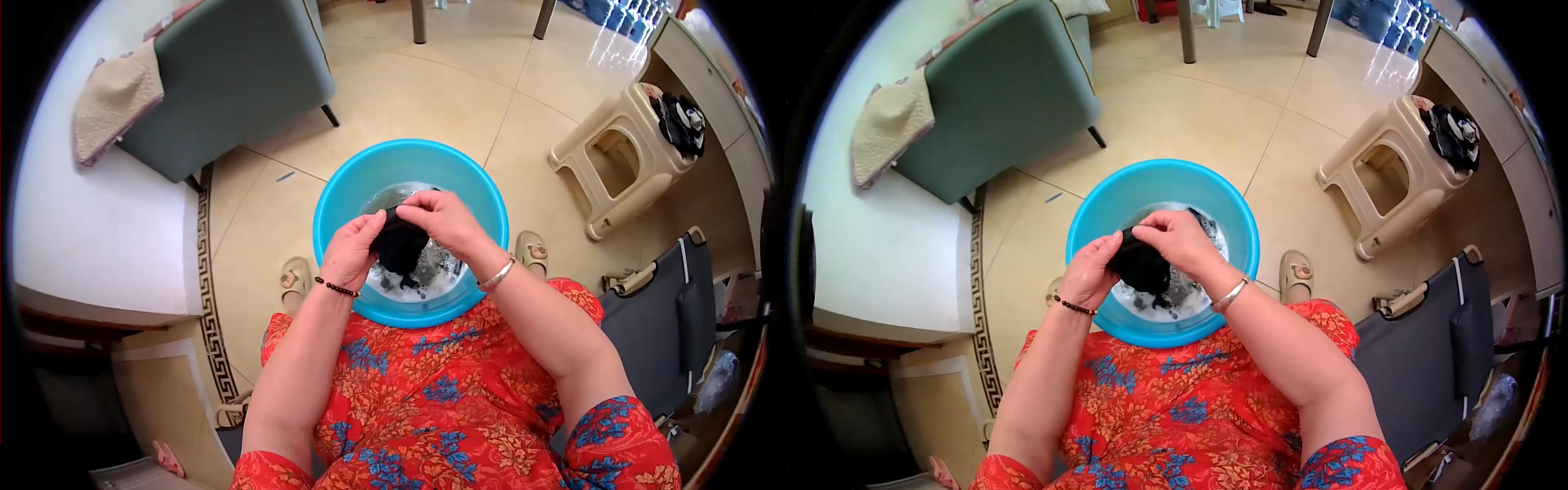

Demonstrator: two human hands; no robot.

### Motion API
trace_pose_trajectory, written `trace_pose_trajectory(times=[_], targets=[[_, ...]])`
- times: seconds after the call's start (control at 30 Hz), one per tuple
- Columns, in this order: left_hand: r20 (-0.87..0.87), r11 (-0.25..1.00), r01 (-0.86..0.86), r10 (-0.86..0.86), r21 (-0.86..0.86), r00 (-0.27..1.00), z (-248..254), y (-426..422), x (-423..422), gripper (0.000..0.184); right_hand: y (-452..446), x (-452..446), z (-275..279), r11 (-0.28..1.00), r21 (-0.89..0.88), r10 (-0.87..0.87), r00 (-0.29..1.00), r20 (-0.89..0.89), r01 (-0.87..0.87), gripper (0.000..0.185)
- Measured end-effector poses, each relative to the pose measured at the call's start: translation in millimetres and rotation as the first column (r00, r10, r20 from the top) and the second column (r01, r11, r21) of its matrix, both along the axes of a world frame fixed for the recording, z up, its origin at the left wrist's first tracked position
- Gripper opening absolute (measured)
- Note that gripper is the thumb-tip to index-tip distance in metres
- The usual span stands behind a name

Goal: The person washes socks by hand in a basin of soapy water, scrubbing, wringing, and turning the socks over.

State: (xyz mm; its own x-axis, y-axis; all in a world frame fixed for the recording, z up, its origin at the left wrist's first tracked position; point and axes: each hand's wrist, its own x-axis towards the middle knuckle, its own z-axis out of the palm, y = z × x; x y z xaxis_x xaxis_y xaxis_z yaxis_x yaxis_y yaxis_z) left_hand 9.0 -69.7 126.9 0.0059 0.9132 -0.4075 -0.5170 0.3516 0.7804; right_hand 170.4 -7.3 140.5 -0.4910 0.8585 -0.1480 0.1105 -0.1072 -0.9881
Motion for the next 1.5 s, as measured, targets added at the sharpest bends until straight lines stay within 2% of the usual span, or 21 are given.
trace_pose_trajectory(times=[0.03, 0.1, 0.2, 0.27, 0.5, 0.67, 0.73, 0.77, 0.8, 0.83, 0.87, 0.93, 0.97, 1.0, 1.03, 1.07, 1.1, 1.23, 1.3, 1.47, 1.5], targets=[[-0.029, 1.000, 0.002, -0.002, 0.003, 1.000, 1, 1, 3, 0.020, 3, 1, -6, 0.998, -0.047, -0.049, 0.995, -0.084, 0.045, 0.020], [-0.097, 1.000, 0.014, -0.015, -0.014, 0.995, -5, 7, 5, 0.023, 8, 3, -5, 0.986, -0.143, -0.094, 0.991, -0.099, 0.079, 0.019], [0.032, 0.999, -0.002, 0.003, -0.040, 0.999, 3, 16, 6, 0.024, 15, 7, -1, 0.957, -0.263, -0.149, 0.985, -0.091, 0.121, 0.018], [0.018, 0.999, 0.034, -0.033, -0.032, 0.999, 3, 14, 4, 0.024, 12, 12, -5, 0.907, -0.399, -0.201, 0.971, -0.129, 0.134, 0.017], [-0.014, 0.996, 0.087, -0.087, -0.029, 0.996, -2, 3, 3, 0.024, 2, 18, 8, 0.943, -0.323, -0.106, 0.991, -0.077, 0.075, 0.013], [-0.018, 0.997, 0.066, -0.067, -0.031, 0.998, 20, 5, 5, 0.019, 5, 11, 7, 0.920, -0.373, -0.194, 0.965, -0.178, 0.116, 0.013], [-0.272, 0.990, 0.136, -0.121, 0.037, 0.955, 26, 5, 7, 0.016, 2, 11, 13, 0.940, -0.315, -0.193, 0.968, -0.160, 0.135, 0.013], [-0.271, 0.990, 0.136, -0.123, 0.031, 0.955, 24, 5, 7, 0.016, -1, 13, 15, 0.954, -0.255, -0.196, 0.971, -0.137, 0.156, 0.012], [-0.576, 0.975, 0.123, 0.006, 0.183, 0.817, 23, 5, 8, 0.017, -6, 13, 14, 0.953, -0.258, -0.196, 0.971, -0.135, 0.157, 0.012], [-0.791, 0.932, 0.159, 0.177, 0.326, 0.586, 20, 6, 8, 0.018, -12, 11, 13, 0.981, -0.123, -0.165, 0.979, -0.123, 0.150, 0.011], [-0.791, 0.933, 0.157, 0.176, 0.323, 0.585, 18, 7, 9, 0.018, -19, 9, 12, 0.990, 0.014, -0.135, 0.985, -0.109, 0.137, 0.011], [-0.712, 0.912, -0.004, 0.324, 0.411, 0.623, 7, 10, 13, 0.013, -35, 1, 13, 0.960, 0.255, -0.119, 0.993, 0.002, 0.115, 0.013], [-0.595, 0.912, -0.032, 0.294, 0.410, 0.748, -7, 12, 15, 0.015, -41, -4, 13, 0.933, 0.348, -0.099, 0.995, 0.016, 0.087, 0.013], [-0.596, 0.911, -0.033, 0.296, 0.411, 0.746, -16, 13, 17, 0.015, -44, -8, 13, 0.898, 0.437, -0.083, 0.996, 0.032, 0.061, 0.013], [-0.305, 0.935, -0.138, 0.243, 0.328, 0.921, -25, 12, 19, 0.017, -44, -11, 11, 0.898, 0.437, -0.082, 0.996, 0.031, 0.060, 0.013], [0.033, 0.956, -0.205, 0.203, 0.211, 0.979, -28, 12, 20, 0.019, -44, -13, 7, 0.878, 0.476, -0.068, 0.997, 0.031, 0.045, 0.013], [0.145, 0.965, -0.195, 0.171, 0.174, 0.975, -29, 11, 18, 0.023, -43, -13, 4, 0.857, 0.515, -0.054, 0.998, 0.032, 0.029, 0.013], [0.318, 0.967, -0.201, 0.142, 0.159, 0.937, -20, 10, 7, 0.022, -47, -8, -1, 0.904, 0.425, 0.021, 0.997, 0.070, -0.049, 0.012], [0.345, 0.977, -0.172, 0.121, 0.122, 0.931, -17, 8, 2, 0.023, -43, -4, 2, 0.974, 0.227, -0.039, 0.994, 0.100, 0.016, 0.010], [0.358, 0.999, -0.039, 0.022, 0.038, 0.933, -13, 5, -3, 0.025, -27, -2, 8, 0.953, 0.268, -0.170, 0.980, 0.100, 0.138, 0.013], [0.359, 0.999, -0.037, 0.020, 0.040, 0.933, -10, 4, -2, 0.025, -24, -3, 10, 0.893, 0.425, -0.200, 0.976, 0.089, 0.145, 0.015]])
